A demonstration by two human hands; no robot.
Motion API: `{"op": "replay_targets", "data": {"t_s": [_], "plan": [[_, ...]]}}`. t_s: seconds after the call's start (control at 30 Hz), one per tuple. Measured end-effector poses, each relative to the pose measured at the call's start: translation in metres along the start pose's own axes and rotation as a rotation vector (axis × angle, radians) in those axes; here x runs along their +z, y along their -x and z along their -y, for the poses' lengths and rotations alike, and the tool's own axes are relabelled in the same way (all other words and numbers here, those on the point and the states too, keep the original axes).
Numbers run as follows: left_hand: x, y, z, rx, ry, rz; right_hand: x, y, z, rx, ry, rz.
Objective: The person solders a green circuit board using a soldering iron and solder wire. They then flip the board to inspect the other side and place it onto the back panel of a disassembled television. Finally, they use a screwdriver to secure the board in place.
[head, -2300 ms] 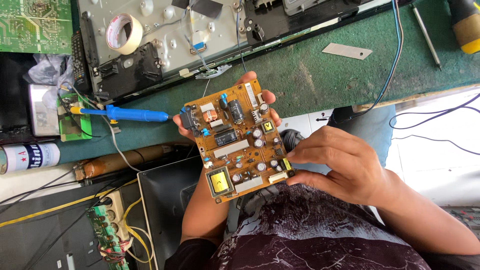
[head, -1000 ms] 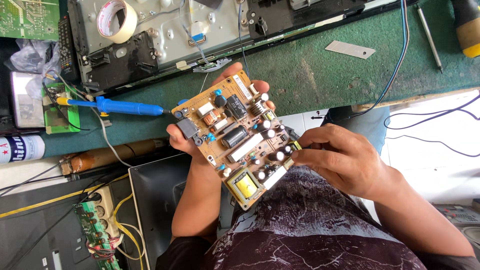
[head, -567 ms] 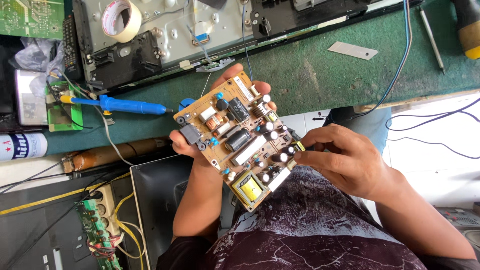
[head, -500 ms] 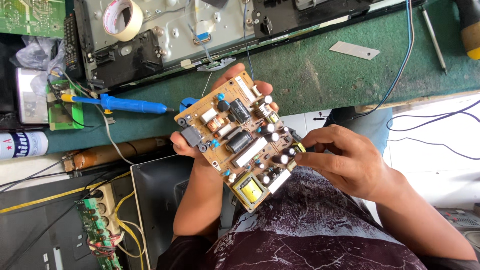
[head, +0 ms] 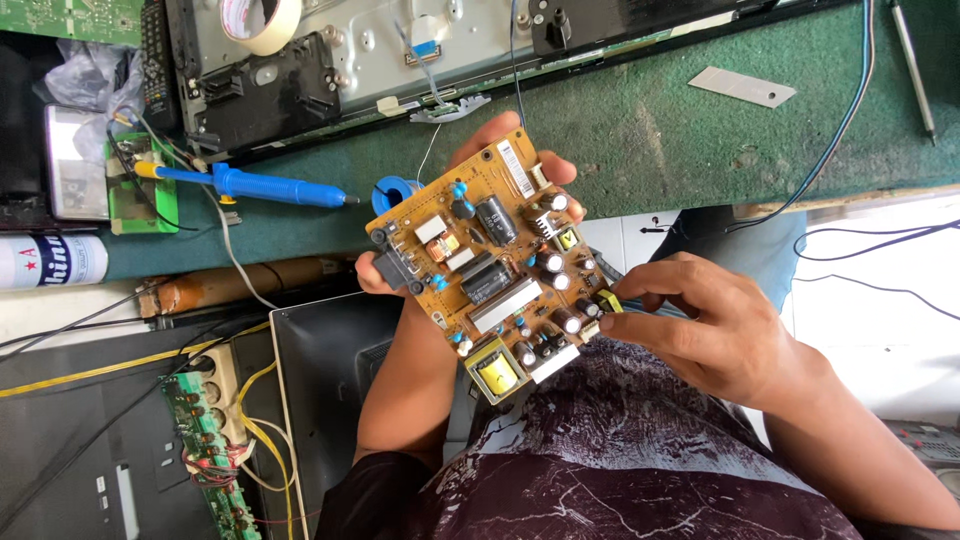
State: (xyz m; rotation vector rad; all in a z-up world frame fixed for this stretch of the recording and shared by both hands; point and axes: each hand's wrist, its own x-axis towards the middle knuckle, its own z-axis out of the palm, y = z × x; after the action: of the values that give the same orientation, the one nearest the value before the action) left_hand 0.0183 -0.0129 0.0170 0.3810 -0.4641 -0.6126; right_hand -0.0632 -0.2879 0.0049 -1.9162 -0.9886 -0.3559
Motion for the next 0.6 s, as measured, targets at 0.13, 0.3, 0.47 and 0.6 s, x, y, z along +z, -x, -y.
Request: {"op": "replay_targets", "data": {"t_s": [0.13, 0.3, 0.47, 0.6], "plan": [[0.002, 0.002, -0.005, -0.012, -0.093, -0.032, 0.001, -0.001, 0.0, -0.004, 0.0, -0.001], [0.01, 0.002, -0.005, 0.0, -0.125, -0.055, 0.002, -0.011, 0.006, 0.016, -0.023, -0.04], [0.009, 0.002, -0.004, 0.016, -0.133, -0.031, 0.003, -0.009, 0.01, 0.082, 0.028, -0.061], [0.014, 0.004, -0.002, 0.006, -0.133, -0.04, 0.002, -0.006, 0.011, 0.074, 0.088, -0.007]]}}
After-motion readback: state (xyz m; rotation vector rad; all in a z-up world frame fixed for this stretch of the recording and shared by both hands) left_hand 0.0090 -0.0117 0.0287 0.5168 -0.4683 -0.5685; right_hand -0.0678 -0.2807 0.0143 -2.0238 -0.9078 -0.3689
